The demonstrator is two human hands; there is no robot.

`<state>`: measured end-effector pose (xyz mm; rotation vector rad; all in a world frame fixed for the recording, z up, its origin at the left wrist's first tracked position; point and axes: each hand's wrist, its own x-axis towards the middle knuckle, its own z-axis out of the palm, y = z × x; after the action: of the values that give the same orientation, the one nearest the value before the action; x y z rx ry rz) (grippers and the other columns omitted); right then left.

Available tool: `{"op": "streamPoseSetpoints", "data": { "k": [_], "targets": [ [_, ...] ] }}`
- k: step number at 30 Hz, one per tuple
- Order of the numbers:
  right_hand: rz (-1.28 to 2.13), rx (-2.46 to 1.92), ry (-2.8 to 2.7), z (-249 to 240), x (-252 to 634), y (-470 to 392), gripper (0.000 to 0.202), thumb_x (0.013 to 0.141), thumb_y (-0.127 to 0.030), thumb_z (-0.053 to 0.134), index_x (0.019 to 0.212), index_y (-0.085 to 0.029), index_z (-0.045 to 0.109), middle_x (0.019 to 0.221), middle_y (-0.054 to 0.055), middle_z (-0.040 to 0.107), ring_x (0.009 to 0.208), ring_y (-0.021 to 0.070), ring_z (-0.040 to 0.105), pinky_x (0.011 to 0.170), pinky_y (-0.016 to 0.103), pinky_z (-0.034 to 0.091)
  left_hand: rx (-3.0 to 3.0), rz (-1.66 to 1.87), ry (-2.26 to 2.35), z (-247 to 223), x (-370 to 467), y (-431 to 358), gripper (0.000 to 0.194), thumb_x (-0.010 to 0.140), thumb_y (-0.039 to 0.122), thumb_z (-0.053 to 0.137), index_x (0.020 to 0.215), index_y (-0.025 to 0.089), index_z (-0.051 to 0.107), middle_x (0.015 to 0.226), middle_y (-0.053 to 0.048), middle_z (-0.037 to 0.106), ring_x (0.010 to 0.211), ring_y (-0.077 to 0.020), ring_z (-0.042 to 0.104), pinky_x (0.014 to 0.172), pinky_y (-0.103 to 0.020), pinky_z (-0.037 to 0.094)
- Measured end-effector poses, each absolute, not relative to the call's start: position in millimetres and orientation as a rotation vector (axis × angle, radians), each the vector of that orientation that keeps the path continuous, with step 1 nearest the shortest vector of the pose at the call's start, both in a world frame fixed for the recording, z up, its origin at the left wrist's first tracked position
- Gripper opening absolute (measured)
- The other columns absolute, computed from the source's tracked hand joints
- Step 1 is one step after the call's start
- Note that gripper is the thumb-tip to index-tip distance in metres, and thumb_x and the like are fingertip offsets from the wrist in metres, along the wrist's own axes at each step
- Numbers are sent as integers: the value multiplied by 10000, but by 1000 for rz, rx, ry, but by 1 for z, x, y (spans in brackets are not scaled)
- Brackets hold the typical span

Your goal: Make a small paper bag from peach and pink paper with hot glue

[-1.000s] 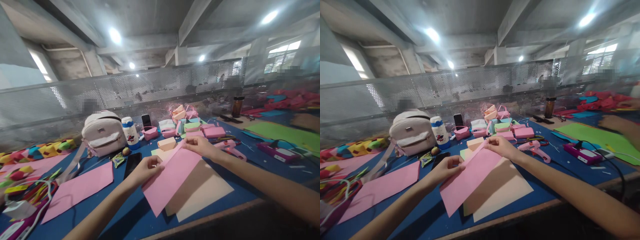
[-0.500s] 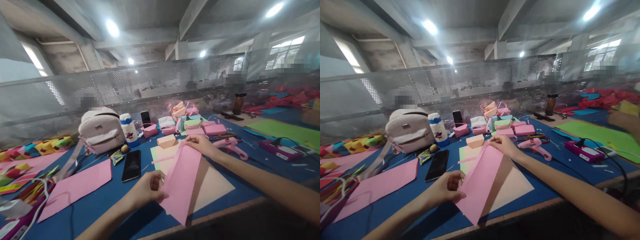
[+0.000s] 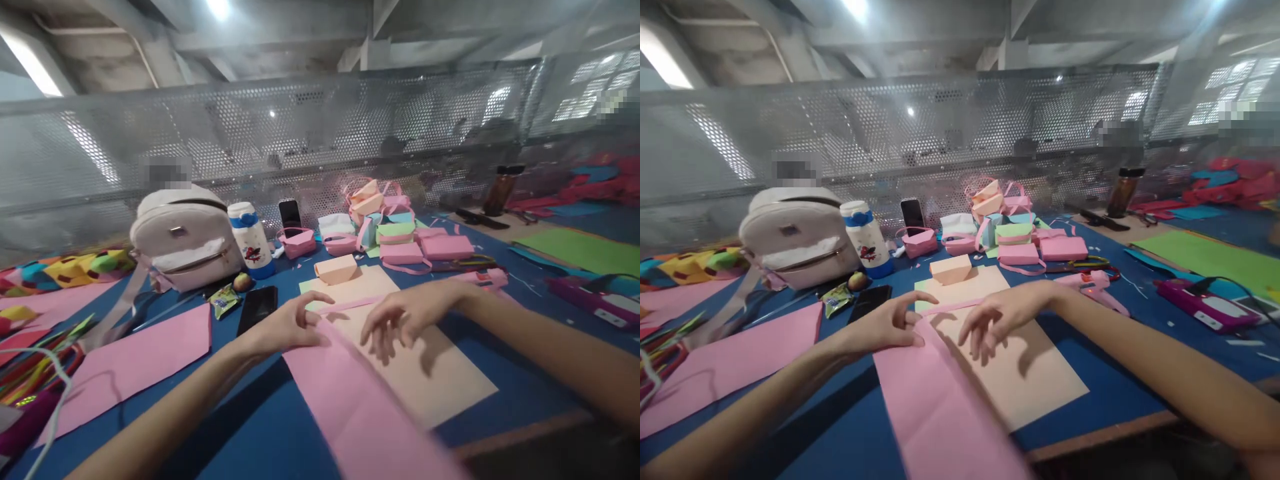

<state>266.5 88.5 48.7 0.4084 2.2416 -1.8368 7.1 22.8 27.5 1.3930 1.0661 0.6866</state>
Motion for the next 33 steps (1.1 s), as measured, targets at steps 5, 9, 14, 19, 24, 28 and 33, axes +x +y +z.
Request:
{"op": "streamPoseSetpoints", "data": {
  "k": [5,9,14,19,24,28,33],
  "targets": [
    [-1922,615,2464,19,229,91,342,888,-501,617,867,-159,620,717,-11,618,580,111,629,525,191,447,1600,507,998,15,21,43,648,661,189,785,1213,211,448,594,94,555,489,-84,444,443,-162,279],
    [-2154,850,2531,-10,218,80,309,920,-449,592,789,-171,558,562,-63,521,451,79,533,441,172,363,1674,680,1150,-5,23,39,415,741,211,718,1076,216,473,675,55,587,586,-117,511,515,-189,350],
    [-2184,933,2477,-16,217,76,345,930,-468,565,758,-170,584,514,-31,585,412,75,473,396,165,304,1726,806,1226,-18,23,25,193,890,378,587,819,206,540,794,-17,624,740,-166,566,663,-230,428],
    [-2197,1027,2417,-17,215,76,303,919,-428,590,783,-161,638,498,-33,579,412,82,500,411,171,343,1921,731,1247,-22,21,21,214,956,345,487,792,212,522,711,6,590,636,-151,510,595,-234,343],
    [-2228,1051,2404,-24,215,75,189,907,-211,574,730,-161,615,467,-53,564,441,89,564,528,195,438,1939,708,1222,-22,22,21,273,961,316,462,718,194,477,634,36,497,583,-120,414,559,-225,287],
    [-2281,1047,2394,-27,214,77,195,901,-214,565,731,-155,639,475,-44,572,438,92,564,519,203,444,1908,732,1206,-22,21,21,281,961,317,471,712,186,482,637,37,505,592,-112,408,562,-219,291],
    [-2335,1168,2253,-22,212,78,105,869,-246,617,805,-163,632,477,-44,596,363,62,460,381,168,295,1810,823,1272,-22,18,23,291,941,340,495,700,180,524,634,32,517,598,-114,430,563,-219,308]
  ]
}}
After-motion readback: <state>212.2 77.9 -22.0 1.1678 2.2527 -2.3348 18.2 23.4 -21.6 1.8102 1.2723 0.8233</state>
